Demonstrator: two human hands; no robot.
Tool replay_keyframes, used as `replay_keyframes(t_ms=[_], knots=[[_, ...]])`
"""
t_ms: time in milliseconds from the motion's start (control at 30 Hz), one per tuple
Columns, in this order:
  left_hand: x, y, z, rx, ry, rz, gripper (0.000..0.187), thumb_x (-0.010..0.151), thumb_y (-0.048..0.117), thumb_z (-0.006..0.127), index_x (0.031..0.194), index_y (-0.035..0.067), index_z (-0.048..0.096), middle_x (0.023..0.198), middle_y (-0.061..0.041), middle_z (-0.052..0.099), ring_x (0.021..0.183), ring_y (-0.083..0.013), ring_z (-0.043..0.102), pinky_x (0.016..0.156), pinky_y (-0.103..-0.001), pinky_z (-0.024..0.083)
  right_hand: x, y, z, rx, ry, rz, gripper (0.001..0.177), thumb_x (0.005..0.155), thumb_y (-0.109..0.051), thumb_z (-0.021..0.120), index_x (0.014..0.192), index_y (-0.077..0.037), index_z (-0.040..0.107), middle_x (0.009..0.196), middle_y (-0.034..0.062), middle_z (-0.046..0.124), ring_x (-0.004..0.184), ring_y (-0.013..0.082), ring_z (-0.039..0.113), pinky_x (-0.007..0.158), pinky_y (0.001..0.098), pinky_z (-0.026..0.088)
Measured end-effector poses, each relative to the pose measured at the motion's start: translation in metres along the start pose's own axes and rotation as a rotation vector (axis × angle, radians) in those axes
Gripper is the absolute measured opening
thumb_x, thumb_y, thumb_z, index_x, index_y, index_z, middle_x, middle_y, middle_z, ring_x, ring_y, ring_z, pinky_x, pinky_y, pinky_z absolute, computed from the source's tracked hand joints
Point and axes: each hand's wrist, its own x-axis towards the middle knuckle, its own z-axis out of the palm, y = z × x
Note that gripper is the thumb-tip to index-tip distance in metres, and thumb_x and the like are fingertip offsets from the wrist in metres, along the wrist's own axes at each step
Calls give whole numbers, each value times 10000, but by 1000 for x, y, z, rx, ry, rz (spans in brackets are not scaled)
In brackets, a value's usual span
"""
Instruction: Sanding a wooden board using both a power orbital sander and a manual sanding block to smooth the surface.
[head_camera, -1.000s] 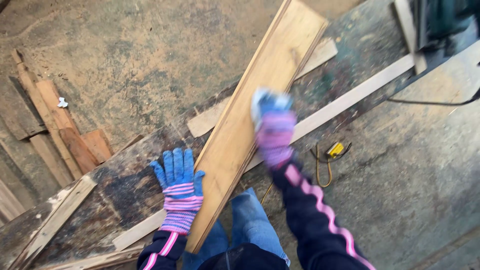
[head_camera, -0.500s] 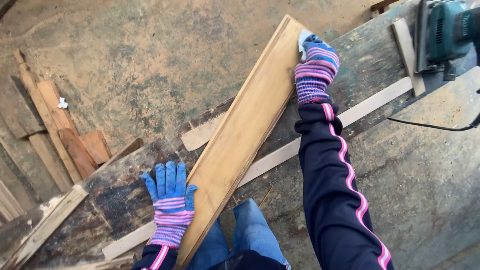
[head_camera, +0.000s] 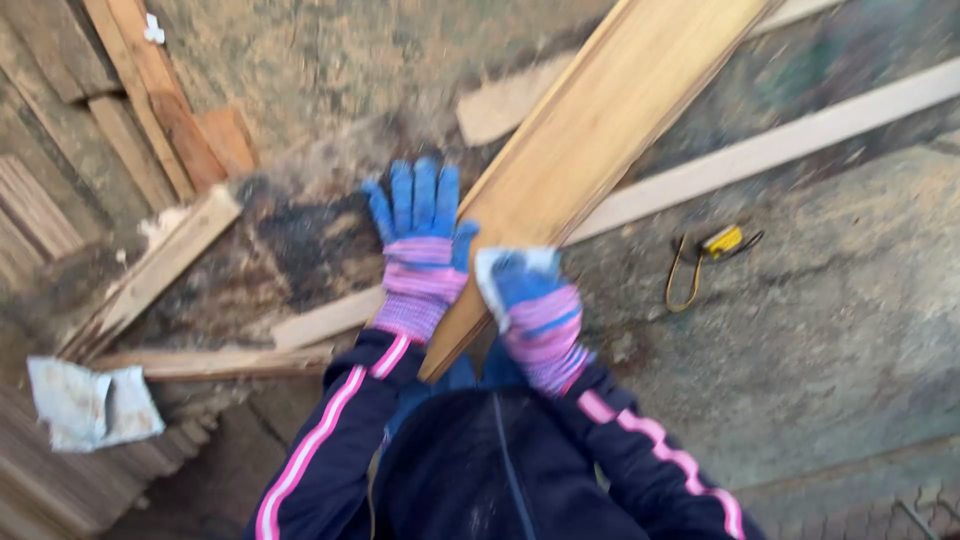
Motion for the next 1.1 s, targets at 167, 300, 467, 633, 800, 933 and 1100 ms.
replay_keyframes(t_ms=[167,300,467,633,800,933,1100], knots=[[6,1,-21,-72,-75,78,797,1013,633,552,1631,188,319,1688,-196,219,1572,-447,114,1229,-753,-1,100,21,-45,133,252,141,239,868,-44,687,1095,-37,760,996,114,765,925,312,751,840,395,598],[17,0,-33,-43,-183,225,726,1046,584,565,1648,273,306,1703,-170,210,1574,-447,103,1217,-762,-11,52,-5,-3,-15,459,130,161,750,-95,669,910,-85,684,914,112,678,891,348,660,834,463,549],[18,-1,-36,-15,-247,248,726,1060,563,561,1664,266,289,1715,-162,197,1591,-411,113,1237,-765,-6,-47,-156,31,-236,158,222,393,791,-180,654,1172,-85,669,1150,94,663,1058,300,667,901,459,548],[20,1,-34,-39,-150,252,708,1088,567,573,1661,271,283,1721,-164,196,1598,-415,102,1264,-740,3,-36,-170,7,31,-10,251,387,859,-229,708,1221,-114,642,1221,102,665,1031,308,670,830,474,552],[23,-7,-29,-14,-218,269,753,1044,584,570,1647,249,266,1702,-169,207,1580,-406,100,1227,-750,-20,-10,-62,50,-271,188,512,166,782,-186,646,938,-140,681,862,78,628,792,297,619,694,441,539],[23,-5,-29,-12,-170,323,718,1095,527,556,1672,218,262,1717,-191,202,1592,-403,111,1238,-741,-22,0,-126,27,-327,125,490,68,870,-144,648,926,-137,687,861,73,632,787,285,631,684,431,537],[22,-6,-35,-56,-188,285,732,1061,551,564,1652,226,279,1702,-168,230,1585,-412,123,1237,-736,-32,10,-177,-30,-188,62,115,340,799,-170,589,1098,-60,707,1056,134,689,850,288,668,732,412,553]])
